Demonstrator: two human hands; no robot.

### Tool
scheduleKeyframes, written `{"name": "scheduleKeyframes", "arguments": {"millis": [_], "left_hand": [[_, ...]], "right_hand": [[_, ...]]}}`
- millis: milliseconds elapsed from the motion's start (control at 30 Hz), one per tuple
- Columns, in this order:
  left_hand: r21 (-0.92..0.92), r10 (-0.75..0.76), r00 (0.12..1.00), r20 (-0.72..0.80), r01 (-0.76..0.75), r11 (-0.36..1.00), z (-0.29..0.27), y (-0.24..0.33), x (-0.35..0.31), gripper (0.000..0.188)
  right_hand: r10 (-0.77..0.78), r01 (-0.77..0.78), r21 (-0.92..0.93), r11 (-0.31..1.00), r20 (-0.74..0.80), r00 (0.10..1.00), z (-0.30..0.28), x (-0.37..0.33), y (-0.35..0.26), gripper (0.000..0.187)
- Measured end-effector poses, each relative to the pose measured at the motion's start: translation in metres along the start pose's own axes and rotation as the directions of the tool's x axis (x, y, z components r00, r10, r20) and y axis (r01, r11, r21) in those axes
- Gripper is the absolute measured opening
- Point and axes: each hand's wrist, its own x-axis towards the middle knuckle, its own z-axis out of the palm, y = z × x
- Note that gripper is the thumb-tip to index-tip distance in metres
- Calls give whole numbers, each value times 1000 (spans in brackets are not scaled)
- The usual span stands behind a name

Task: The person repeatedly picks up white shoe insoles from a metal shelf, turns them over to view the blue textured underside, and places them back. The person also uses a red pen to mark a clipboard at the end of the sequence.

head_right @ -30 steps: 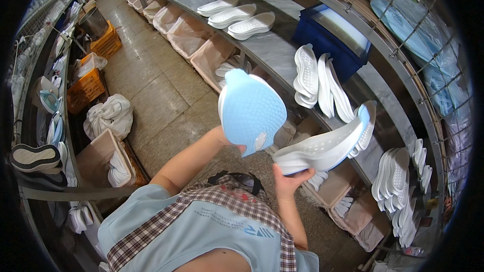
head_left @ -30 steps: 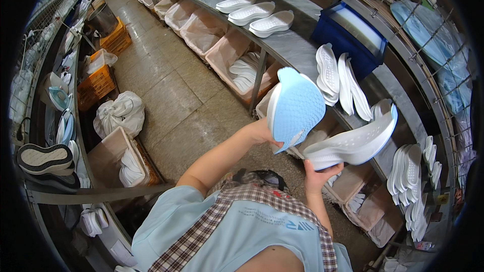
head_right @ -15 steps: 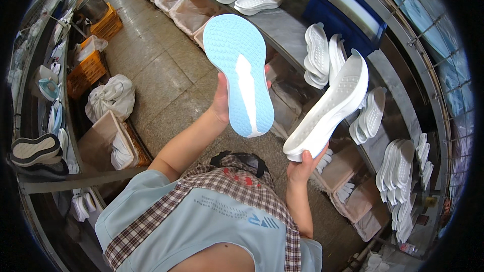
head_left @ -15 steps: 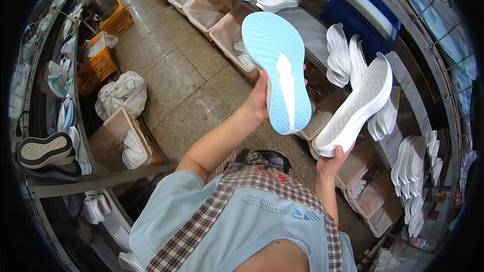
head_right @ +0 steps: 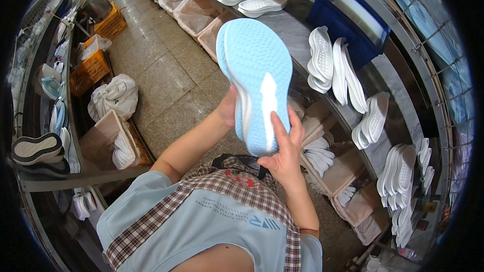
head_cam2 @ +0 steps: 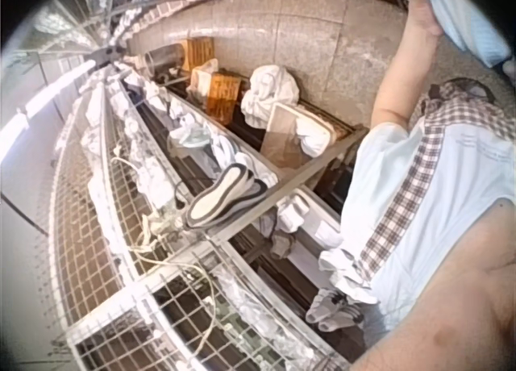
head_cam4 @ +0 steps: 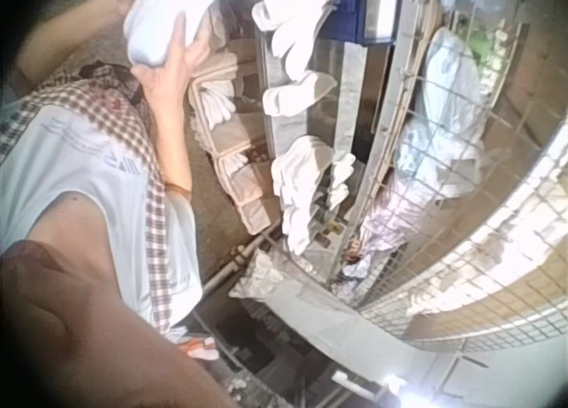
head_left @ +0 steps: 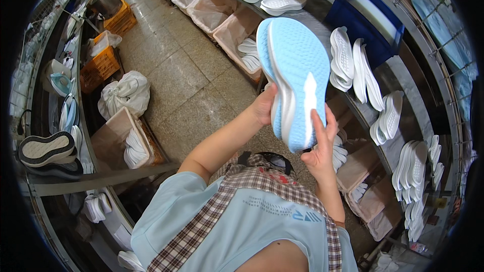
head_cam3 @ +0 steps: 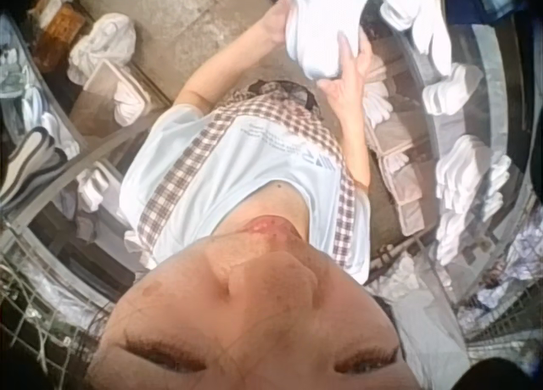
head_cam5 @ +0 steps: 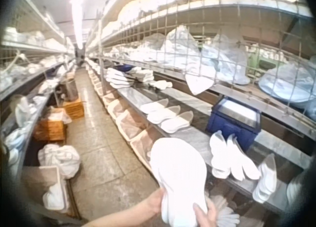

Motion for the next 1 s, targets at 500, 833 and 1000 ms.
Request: {"name": "scheduleKeyframes", "arguments": {"millis": [500,833,1000], "left_hand": [[-128,-46,998,45,52,990,-14,-4,-7,84],[-124,-96,992,-83,86,989,-13,-10,-9,93],[-144,-88,995,-56,79,986,-15,-11,-12,89]], "right_hand": [[96,-117,450,885,67,993,9,15,2,93],[158,-189,550,813,104,982,16,17,8,90],[143,-172,577,798,96,985,19,13,13,87]]}}
